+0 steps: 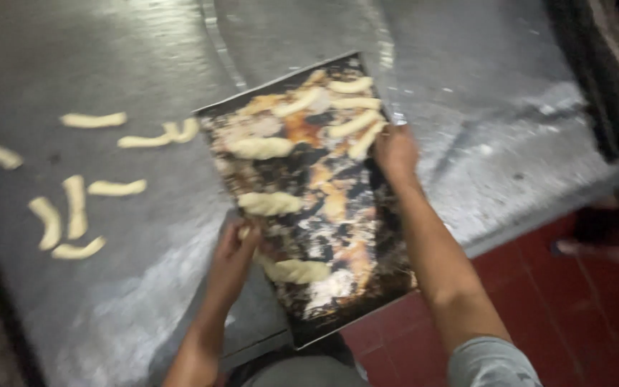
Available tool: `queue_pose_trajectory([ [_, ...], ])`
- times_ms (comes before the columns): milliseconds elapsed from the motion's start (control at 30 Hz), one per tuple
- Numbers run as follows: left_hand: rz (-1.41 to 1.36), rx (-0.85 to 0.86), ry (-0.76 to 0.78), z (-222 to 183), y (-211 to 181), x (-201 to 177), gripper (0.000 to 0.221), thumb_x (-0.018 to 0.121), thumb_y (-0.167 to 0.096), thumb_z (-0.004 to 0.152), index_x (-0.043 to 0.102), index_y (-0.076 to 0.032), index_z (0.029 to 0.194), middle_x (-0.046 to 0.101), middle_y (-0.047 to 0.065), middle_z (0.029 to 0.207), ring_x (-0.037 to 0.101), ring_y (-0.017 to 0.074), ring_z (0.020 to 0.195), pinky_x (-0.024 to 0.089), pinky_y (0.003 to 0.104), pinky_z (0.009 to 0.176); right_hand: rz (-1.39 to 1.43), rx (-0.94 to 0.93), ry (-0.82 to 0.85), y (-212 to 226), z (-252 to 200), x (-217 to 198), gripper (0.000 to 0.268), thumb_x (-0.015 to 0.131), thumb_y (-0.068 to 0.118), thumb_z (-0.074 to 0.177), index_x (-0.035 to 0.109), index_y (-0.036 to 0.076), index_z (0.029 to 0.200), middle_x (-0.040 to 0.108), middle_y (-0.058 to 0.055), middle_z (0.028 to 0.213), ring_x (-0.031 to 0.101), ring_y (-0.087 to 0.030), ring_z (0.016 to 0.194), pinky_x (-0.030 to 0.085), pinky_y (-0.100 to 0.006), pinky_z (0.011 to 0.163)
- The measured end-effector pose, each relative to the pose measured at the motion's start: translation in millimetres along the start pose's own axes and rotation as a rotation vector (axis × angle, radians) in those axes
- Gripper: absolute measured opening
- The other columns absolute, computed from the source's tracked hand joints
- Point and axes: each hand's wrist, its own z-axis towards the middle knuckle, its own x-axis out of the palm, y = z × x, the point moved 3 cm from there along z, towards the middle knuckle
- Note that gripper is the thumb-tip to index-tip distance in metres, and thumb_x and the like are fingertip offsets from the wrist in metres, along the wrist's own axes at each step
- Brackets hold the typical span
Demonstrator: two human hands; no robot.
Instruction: The person is braiding small strips of dough and placing them onto baking trays.
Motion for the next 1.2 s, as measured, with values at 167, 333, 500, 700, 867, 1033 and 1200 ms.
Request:
queue_pose_trajectory([
  [167, -0.017, -0.093, -0.338, -79.6, 96.2, -157.3, 0.029, 0.071, -0.026, 0.096, 0.069, -0.009, 0.12, 0.075, 0.014, 0.073, 0.076, 0.0251, 0.076, 0.054, 0.035, 0.075, 0.213, -0.151, -0.141, 69.2, -39.8, -7.1, 0.015, 0.068, 0.024, 0.096, 0.072, 0.009, 0.098, 0.074, -0.015, 0.087, 0.071, -0.042, 0.084, 0.051, -0.052, 0.073],
  [333, -0.183, -0.036, -0.576, -161.8, 122.0, -247.8, 0.017, 0.062, -0.022, 0.1, 0.061, -0.006, 0.106, 0.06, 0.006, 0.061, 0.063, 0.0162, 0.063, 0.059, 0.039, 0.096, 0.693, -0.21, 0.094, 219.5, -163.3, -46.7, 0.056, 0.077, 0.017, 0.089, 0.055, 0.008, 0.14, 0.07, -0.008, 0.126, 0.068, -0.016, 0.097, 0.052, -0.031, 0.087],
  [500, 0.054, -0.077, -0.708, -203.7, 144.8, -293.0, 0.033, 0.071, -0.03, 0.101, 0.073, -0.002, 0.12, 0.075, 0.023, 0.1, 0.071, 0.0284, 0.085, 0.053, 0.041, 0.071, 1.138, 0.233, 0.625, 334.8, -299.1, 13.6, 0.032, 0.079, 0.02, 0.091, 0.07, 0.01, 0.12, 0.064, -0.001, 0.082, 0.06, -0.012, 0.047, 0.053, -0.023, 0.041],
  [700, 0.336, -0.129, -0.537, -159.4, 169.8, -300.9, 0.053, 0.071, -0.048, 0.098, 0.068, -0.007, 0.132, 0.069, 0.017, 0.125, 0.064, 0.0346, 0.122, 0.05, 0.049, 0.102, 0.231, -0.487, 0.518, 351.3, -367.3, 70.8, 0.046, 0.073, 0.028, 0.096, 0.065, 0.007, 0.135, 0.069, -0.017, 0.121, 0.073, -0.039, 0.102, 0.06, -0.049, 0.083],
  [867, 0.698, 0.122, -0.392, -108.8, 162.2, -242.9, 0.045, 0.069, -0.032, 0.098, 0.062, -0.009, 0.136, 0.064, 0.014, 0.128, 0.067, 0.0351, 0.114, 0.055, 0.049, 0.092, -0.04, -0.823, 0.51, 382.6, -385.9, 57.8, 0.04, 0.064, 0.03, 0.097, 0.063, 0.024, 0.137, 0.06, -0.003, 0.139, 0.072, -0.033, 0.107, 0.061, -0.047, 0.084],
  [1033, 1.054, 0.393, -0.518, -94.8, 186.8, -236.2, 0.019, 0.066, -0.027, 0.093, 0.071, -0.017, 0.108, 0.069, 0.002, 0.093, 0.076, 0.0246, 0.078, 0.061, 0.037, 0.066, -0.095, -1.023, 0.409, 403.8, -379.4, 43.8, 0.027, 0.063, 0.03, 0.097, 0.07, 0.027, 0.123, 0.068, 0.002, 0.113, 0.075, -0.026, 0.097, 0.061, -0.04, 0.075],
  [1200, 0.518, 0.191, -0.378, -129.2, 146.0, -241.4, 0.038, 0.059, -0.017, 0.102, 0.061, 0.006, 0.131, 0.057, 0.031, 0.133, 0.06, 0.0478, 0.125, 0.052, 0.055, 0.1, -0.047, -0.97, 0.469, 430.4, -381.4, -12.3, 0.051, 0.057, 0.017, 0.102, 0.049, 0.011, 0.152, 0.036, -0.02, 0.164, 0.071, -0.047, 0.103, 0.057, -0.059, 0.092],
])
